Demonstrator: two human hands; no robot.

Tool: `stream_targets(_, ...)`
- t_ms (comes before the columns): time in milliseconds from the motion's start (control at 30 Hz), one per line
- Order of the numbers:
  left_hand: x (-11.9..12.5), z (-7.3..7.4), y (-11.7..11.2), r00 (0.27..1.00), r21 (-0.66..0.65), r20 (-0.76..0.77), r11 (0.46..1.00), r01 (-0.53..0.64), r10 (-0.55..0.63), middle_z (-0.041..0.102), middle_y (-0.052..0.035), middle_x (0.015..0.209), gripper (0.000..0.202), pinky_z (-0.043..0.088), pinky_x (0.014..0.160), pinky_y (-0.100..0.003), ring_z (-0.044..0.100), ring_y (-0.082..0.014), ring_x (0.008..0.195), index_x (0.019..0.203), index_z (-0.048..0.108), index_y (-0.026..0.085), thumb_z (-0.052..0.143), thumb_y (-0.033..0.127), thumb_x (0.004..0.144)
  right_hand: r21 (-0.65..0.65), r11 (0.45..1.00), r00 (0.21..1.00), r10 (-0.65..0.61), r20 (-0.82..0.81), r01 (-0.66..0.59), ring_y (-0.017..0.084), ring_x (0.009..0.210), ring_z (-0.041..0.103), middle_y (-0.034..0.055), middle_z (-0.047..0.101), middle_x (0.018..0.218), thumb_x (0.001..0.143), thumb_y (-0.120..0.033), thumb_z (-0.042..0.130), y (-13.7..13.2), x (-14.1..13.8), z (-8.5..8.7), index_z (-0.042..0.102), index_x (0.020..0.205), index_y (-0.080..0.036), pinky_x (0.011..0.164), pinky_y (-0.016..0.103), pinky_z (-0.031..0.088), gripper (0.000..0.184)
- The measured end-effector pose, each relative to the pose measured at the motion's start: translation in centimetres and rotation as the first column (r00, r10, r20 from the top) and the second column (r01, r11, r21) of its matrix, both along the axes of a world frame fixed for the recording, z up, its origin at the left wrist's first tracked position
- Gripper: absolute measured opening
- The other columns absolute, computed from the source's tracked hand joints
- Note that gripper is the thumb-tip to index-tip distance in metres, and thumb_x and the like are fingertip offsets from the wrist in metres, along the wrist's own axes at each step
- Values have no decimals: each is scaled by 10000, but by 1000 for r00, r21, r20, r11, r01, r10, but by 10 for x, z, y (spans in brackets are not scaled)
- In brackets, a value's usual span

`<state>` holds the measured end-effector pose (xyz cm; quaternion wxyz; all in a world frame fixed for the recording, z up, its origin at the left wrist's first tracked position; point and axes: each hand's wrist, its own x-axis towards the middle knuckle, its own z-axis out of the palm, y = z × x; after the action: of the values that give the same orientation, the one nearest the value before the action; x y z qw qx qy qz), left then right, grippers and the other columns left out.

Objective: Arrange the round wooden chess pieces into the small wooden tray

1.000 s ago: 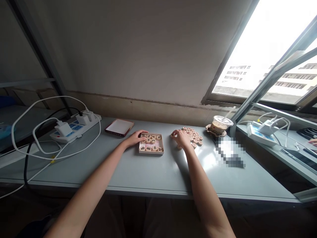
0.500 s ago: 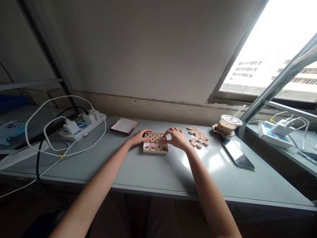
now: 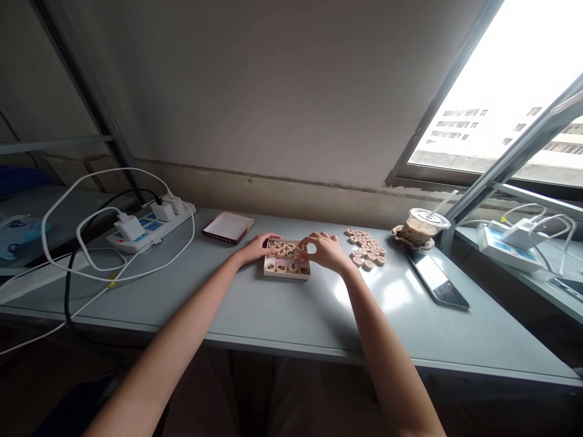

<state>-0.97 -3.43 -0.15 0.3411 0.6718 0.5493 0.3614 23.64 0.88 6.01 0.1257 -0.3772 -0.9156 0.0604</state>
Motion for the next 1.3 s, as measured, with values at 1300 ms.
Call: stream_targets(1300,3,4,-2,1000,7,-19,1000,-9,9,543,-87,1310,500,411,1022,-414,513,-266,1192,1243,544,217,612,326,759,71,995,997,73,-4,-73,166,788,568,35,692,873,829,-322,642,2,-6,-8,710,793,-220,765,283,303,128)
